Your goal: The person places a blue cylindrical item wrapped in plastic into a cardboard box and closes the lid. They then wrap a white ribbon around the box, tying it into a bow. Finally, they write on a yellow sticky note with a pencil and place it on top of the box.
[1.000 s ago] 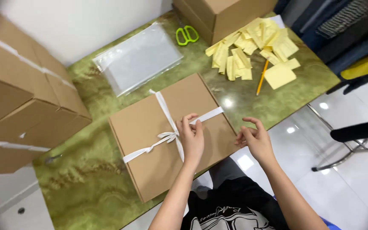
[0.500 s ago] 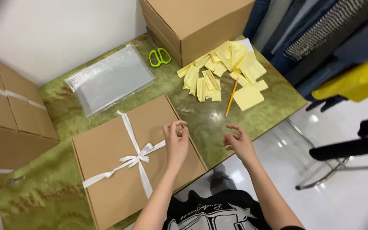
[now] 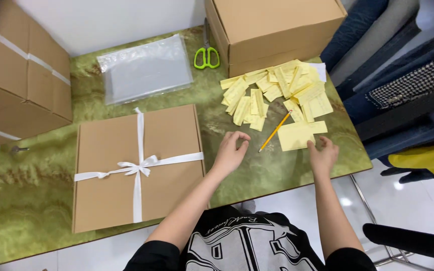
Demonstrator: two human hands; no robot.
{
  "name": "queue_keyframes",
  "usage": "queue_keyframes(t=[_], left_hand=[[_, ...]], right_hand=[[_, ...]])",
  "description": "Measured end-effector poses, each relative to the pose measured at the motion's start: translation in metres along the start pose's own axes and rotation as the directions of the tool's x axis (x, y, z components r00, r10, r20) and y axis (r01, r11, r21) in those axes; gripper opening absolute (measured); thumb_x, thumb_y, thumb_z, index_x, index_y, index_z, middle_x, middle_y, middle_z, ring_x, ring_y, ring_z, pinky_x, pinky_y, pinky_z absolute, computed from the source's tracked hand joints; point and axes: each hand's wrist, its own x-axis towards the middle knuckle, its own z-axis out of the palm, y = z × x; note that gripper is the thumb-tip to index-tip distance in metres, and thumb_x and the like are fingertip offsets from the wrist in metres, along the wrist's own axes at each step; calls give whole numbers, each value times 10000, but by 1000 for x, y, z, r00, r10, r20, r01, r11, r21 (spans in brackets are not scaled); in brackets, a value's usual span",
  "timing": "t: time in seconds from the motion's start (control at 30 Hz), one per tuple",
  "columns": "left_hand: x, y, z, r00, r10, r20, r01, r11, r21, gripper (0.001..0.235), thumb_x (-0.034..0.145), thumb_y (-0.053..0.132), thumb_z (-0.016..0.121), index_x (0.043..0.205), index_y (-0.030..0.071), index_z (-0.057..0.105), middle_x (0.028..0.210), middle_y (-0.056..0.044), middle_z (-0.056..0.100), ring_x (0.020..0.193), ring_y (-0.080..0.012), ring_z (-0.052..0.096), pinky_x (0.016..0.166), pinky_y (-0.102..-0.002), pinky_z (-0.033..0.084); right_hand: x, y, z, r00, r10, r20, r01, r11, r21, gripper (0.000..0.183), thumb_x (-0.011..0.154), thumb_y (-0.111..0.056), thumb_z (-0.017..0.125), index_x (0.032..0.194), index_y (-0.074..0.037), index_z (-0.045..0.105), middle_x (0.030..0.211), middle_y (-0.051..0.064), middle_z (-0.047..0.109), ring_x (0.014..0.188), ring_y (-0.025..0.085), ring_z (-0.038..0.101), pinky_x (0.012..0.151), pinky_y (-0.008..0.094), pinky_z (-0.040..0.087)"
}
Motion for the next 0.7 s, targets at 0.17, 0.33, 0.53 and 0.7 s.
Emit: queue_keyframes(t=[0.17,0.33,0.53,0.7], left_hand=[[11,4,68,982,-142,121,171,948,-268,182,997,47,616,1110,19,756,1081,-263,711,778,-330,773,564,-387,681],[29,-10,121,951,12,309,-53,991,126,300,1004,161,603,1229,46,767,1157,-248,770,1084,-427,740,857,-565,658],[35,-7,163,893,102,439,-229,941,249,479,977,154,629,1410,-49,649,1603,-325,478,1462,-495,491,1229,-545,428],[29,9,162,880,31,475,-268,857,439,493,983,161,603,1430,-44,639,1625,-237,490,1494,-422,474,1219,-496,449]], right_hand=[[12,10,9,983,91,162,-88,996,-23,780,795,-452,961,1412,-71,675,1376,217,505,1312,474,563,1179,520,378],[4,13,19,996,2,93,-2,1000,-5,749,720,-367,1002,1339,-53,719,1314,204,510,1276,477,544,1163,529,362],[7,9,13,987,-56,148,51,998,34,563,757,-286,956,1264,-116,780,1307,146,542,1248,418,573,1128,474,397],[6,-13,-2,981,-115,156,100,990,102,495,832,-180,891,1299,-72,767,1333,164,565,1236,423,582,1106,483,461]])
